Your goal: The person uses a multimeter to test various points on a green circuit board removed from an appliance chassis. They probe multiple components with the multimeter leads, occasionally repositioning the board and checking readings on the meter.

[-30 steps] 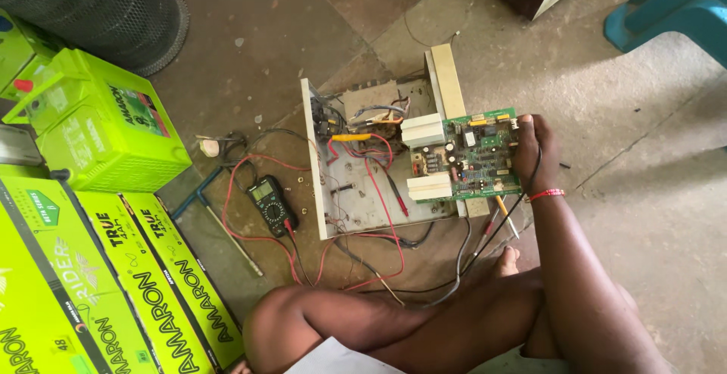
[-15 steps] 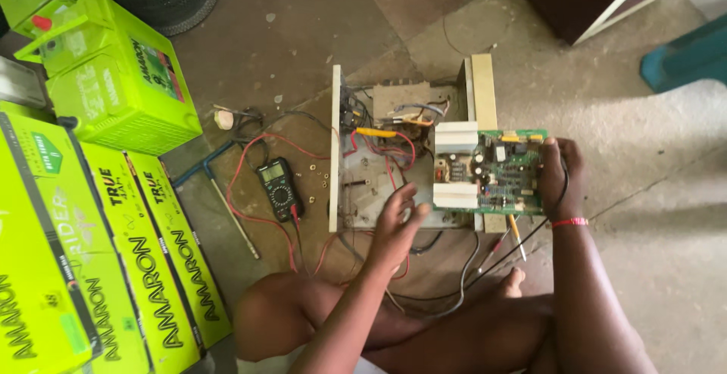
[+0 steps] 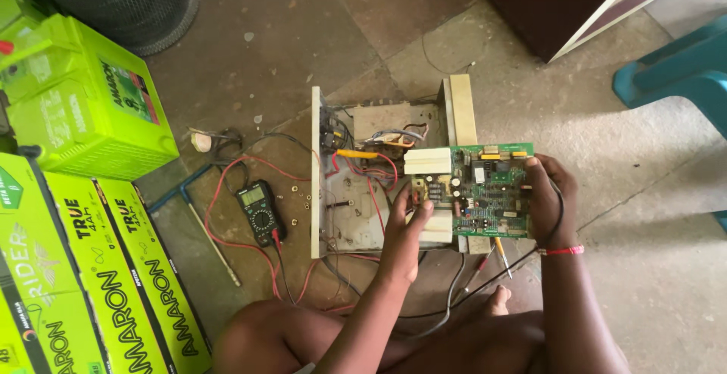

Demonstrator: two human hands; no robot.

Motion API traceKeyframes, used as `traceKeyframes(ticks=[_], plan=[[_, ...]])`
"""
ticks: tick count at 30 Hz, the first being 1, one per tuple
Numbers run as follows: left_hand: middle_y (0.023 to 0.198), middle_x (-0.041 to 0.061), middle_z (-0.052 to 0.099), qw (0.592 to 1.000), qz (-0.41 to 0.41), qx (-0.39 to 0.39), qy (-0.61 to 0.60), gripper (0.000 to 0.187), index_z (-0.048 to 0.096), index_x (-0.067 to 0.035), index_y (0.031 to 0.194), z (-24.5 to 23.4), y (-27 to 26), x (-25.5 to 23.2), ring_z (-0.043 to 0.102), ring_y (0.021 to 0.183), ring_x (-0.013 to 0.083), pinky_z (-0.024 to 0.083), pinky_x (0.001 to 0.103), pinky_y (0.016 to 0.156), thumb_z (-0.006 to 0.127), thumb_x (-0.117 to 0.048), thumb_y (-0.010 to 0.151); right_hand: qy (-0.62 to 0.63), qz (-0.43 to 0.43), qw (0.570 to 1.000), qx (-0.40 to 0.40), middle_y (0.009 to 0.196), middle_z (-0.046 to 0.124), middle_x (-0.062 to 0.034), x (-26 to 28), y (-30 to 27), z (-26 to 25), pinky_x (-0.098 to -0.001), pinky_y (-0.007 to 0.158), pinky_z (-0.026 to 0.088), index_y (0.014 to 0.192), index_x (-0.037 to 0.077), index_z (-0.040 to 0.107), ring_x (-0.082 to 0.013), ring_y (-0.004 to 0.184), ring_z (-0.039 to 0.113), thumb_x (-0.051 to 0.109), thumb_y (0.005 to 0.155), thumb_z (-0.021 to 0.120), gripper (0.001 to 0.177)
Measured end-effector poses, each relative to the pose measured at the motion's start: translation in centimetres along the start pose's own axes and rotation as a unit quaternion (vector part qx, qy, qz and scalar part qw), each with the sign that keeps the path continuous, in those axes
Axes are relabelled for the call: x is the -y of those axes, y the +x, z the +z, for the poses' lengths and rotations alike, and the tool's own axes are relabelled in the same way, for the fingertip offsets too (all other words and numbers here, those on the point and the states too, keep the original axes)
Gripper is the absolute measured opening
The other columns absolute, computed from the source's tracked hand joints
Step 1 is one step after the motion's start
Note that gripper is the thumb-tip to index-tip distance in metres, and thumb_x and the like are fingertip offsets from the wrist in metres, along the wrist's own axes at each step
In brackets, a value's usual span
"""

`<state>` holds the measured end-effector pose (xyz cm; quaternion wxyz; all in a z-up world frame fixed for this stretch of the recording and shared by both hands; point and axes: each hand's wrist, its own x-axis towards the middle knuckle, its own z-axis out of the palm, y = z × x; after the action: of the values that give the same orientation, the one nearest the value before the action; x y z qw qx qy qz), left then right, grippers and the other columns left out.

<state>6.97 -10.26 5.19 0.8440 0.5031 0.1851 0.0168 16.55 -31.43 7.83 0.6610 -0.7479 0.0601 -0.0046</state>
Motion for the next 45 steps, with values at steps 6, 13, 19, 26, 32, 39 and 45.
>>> traceKeyframes(ticks=[6,13,19,26,32,39,45], plan=[[0.158,0.011,0.046,0.997,0.048,0.059,-0.028,0.085,0.032,-0.004,0.16,1.2,-4.0,-4.5,0.042,0.144,0.0222,0.03,0.038,0.12,0.075,-0.029,0.09,0.112,-0.07,0.991,-0.014,0.106,0.066,-0.0074,1.3,-3.2,-1.9,-0.0272,0.08,0.049,0.127,-0.006,0.065,-0.0139,0.09,0.059,0.025,0.104,0.056,0.04],[0.15,0.006,0.048,0.992,-0.02,0.112,-0.048,0.086,0.035,-0.007,0.158,1.0,-5.7,-5.7,0.042,0.142,0.0208,0.029,0.039,0.119,0.077,-0.032,0.087,0.15,-0.115,0.98,0.065,0.113,0.067,-0.0096,1.4,-4.3,-3.4,-0.0295,0.089,0.051,0.126,-0.007,0.063,-0.0163,0.101,0.064,0.03,0.096,0.058,0.047],[0.14,0.005,0.057,0.994,-0.042,0.08,-0.063,0.077,0.041,-0.005,0.152,-1.8,-6.8,-1.4,0.054,0.127,0.0211,0.046,0.04,0.105,0.076,-0.029,0.088,0.242,-0.107,0.948,0.178,0.115,0.07,-0.0147,1.9,-5.3,-4.3,-0.0312,0.094,0.051,0.128,-0.011,0.064,-0.0194,0.105,0.066,0.033,0.094,0.062,0.056],[0.124,0.004,0.061,0.945,-0.011,0.162,-0.285,0.066,0.038,-0.006,0.152,-4.3,-6.3,4.1,0.061,0.117,0.0257,0.056,0.048,0.099,0.076,-0.028,0.102,0.428,-0.029,0.85,0.307,0.118,0.071,-0.0228,1.1,-5.9,-4.6,-0.0395,0.1,0.052,0.127,-0.015,0.06,-0.0284,0.11,0.068,0.026,0.097,0.066,0.051],[0.129,0.013,0.063,0.901,-0.022,0.241,-0.359,0.087,0.034,-0.007,0.16,-1.6,-7.5,0.9,0.062,0.115,0.0292,0.051,0.053,0.1,0.076,-0.04,0.092,0.31,0.001,0.91,0.277,0.109,0.075,-0.0205,1.5,-6.1,-4.6,-0.0347,0.088,0.053,0.126,-0.011,0.064,-0.0235,0.095,0.067,0.022,0.1,0.063,0.042],[0.123,0.011,0.061,0.805,-0.103,0.358,-0.462,0.079,0.032,-0.022,0.166,-0.3,-8.1,-5.7,0.06,0.118,0.0282,0.042,0.061,0.105,0.073,-0.045,0.103,-0.107,-0.139,0.975,0.138,0.092,0.078,-0.0098,4.3,-7.5,-3.2,-0.031,0.078,0.056,0.114,0.003,0.072,-0.0168,0.086,0.074,0.021,0.095,0.068,0.027],[0.129,0.009,0.059,0.774,-0.069,0.464,-0.424,0.099,0.032,-0.017,0.164,-1.5,-8.4,-9.2,0.051,0.127,0.0267,0.035,0.058,0.111,0.07,-0.064,0.085,-0.168,-0.211,0.953,0.139,0.094,0.078,-0.0098,4.0,-9.2,-1.5,-0.0319,0.075,0.058,0.112,0.005,0.073,-0.0162,0.086,0.077,0.015,0.089,0.071,0.026]])
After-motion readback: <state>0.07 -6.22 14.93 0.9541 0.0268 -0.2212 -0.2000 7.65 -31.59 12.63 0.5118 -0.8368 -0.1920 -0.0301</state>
